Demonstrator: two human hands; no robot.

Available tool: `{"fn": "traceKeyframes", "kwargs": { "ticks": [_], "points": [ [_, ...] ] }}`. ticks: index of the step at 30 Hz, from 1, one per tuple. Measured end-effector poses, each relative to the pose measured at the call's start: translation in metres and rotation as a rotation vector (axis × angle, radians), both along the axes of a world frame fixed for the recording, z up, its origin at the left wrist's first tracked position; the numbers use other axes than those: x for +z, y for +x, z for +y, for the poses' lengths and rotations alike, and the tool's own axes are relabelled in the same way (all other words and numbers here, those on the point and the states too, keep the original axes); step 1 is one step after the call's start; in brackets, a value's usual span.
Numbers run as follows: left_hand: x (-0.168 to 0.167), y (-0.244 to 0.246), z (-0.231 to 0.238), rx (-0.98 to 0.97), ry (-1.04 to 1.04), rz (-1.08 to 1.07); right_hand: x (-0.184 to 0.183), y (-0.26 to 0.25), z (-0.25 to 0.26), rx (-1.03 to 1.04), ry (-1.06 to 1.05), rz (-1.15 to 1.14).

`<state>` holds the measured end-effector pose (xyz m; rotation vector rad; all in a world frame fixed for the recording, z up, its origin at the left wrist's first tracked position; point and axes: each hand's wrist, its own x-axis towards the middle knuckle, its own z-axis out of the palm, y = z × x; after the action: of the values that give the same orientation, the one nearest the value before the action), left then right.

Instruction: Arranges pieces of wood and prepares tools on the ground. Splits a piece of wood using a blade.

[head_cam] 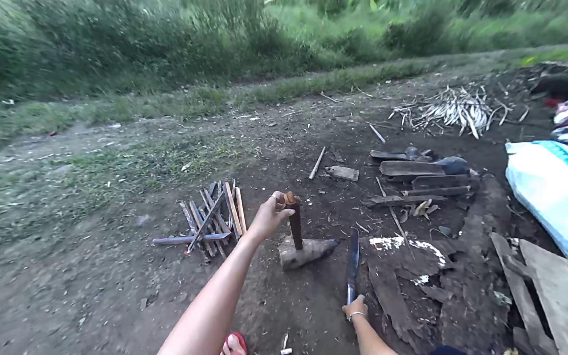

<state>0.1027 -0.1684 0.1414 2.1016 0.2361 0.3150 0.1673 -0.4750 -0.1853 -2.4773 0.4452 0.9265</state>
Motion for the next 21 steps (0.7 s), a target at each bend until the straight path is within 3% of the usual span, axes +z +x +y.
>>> {"fn": "traceKeyframes", "kwargs": {
  "ticks": [4, 7, 10, 14, 17, 19, 21],
  "points": [
    [-0.003, 0.008, -0.006, 0.022, -0.048, -0.025, 0.004, 0.001, -0.001, -0.227, 0.195, -0.013],
    [-0.008, 0.014, -0.009, 0.037, -0.068, -0.027, 0.03, 0.007, 0.006, -0.326, 0.366, 0.047],
    [-0.011, 0.015, -0.009, 0.031, -0.028, -0.042, 0.077, 0.019, 0.016, -0.42, 0.536, 0.082],
    [-0.014, 0.021, -0.004, 0.031, -0.037, -0.057, 0.171, 0.032, 0.029, -0.65, 0.909, 0.044],
    [-0.02, 0.025, 0.001, 0.039, -0.071, -0.074, 0.221, 0.018, 0.027, -0.551, 1.197, -0.195],
    [-0.019, 0.026, 0.003, 0.054, -0.083, -0.072, 0.249, 0.016, 0.026, -0.371, 1.283, -0.357],
    [-0.019, 0.024, 0.004, 0.062, -0.092, -0.075, 0.28, 0.024, 0.026, -0.241, 1.284, -0.37]
  ]
}}
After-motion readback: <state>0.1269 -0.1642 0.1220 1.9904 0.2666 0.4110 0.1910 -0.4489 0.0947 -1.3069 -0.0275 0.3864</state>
